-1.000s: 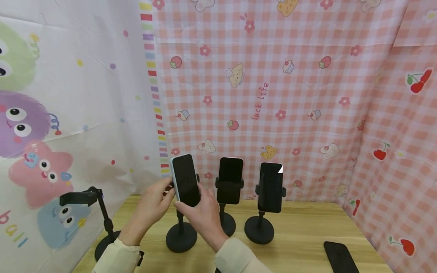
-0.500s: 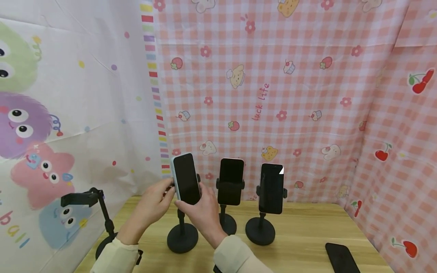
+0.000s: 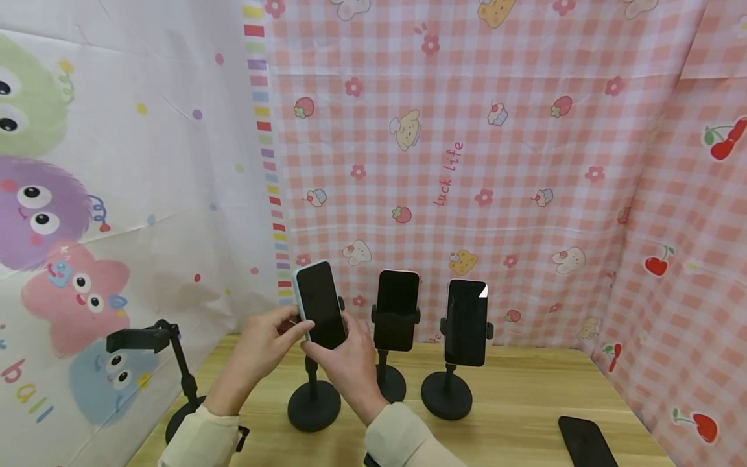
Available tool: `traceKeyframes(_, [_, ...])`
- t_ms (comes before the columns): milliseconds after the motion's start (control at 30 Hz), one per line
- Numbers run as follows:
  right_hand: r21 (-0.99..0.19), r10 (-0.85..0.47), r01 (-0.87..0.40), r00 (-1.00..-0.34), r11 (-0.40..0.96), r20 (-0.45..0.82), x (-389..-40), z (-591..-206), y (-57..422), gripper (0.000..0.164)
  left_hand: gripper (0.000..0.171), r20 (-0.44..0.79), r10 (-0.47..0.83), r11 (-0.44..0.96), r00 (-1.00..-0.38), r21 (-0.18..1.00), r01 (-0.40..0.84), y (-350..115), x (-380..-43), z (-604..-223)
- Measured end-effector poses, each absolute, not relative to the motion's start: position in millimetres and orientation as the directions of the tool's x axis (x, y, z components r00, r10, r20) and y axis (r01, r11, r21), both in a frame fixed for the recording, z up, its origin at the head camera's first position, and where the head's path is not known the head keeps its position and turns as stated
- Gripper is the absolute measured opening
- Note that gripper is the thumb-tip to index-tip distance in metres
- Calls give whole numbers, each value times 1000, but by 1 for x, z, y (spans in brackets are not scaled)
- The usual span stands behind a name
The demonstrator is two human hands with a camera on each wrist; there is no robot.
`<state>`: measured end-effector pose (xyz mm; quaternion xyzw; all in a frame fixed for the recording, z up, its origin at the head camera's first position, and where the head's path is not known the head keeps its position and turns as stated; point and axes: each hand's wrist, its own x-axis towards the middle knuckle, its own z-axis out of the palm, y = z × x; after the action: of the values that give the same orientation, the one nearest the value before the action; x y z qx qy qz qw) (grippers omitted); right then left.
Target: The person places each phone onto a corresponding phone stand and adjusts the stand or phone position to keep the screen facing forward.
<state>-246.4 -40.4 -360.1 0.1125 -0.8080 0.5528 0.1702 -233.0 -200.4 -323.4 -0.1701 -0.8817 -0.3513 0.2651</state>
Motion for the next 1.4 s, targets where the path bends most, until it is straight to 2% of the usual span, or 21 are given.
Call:
traceKeyframes(233, [-861, 38, -344, -922, 376, 385, -247, -360, -41, 83, 20, 614, 11, 690, -789, 567, 451, -196, -232, -324])
traceKeyframes(867, [-838, 102, -362, -894, 408, 436, -251, -362, -47, 80, 14, 692, -87, 669, -717, 574, 472, -186, -235, -330])
traceKeyframes(933, [-839, 105, -360, -894, 409, 435, -251, -362, -48, 79, 20, 698, -113, 670, -707, 579, 465, -186, -235, -332])
traceKeyframes(1133, [-828, 111, -361, -889, 429, 445, -251, -360, -49, 80, 51, 711, -154, 686, -686, 577, 444, -184, -238, -334])
traceKeyframes(1400, [-820, 114, -354, -888, 449, 446, -251, -359, -49, 86, 52, 664, -148, 709, -733, 588, 389, -182, -238, -331])
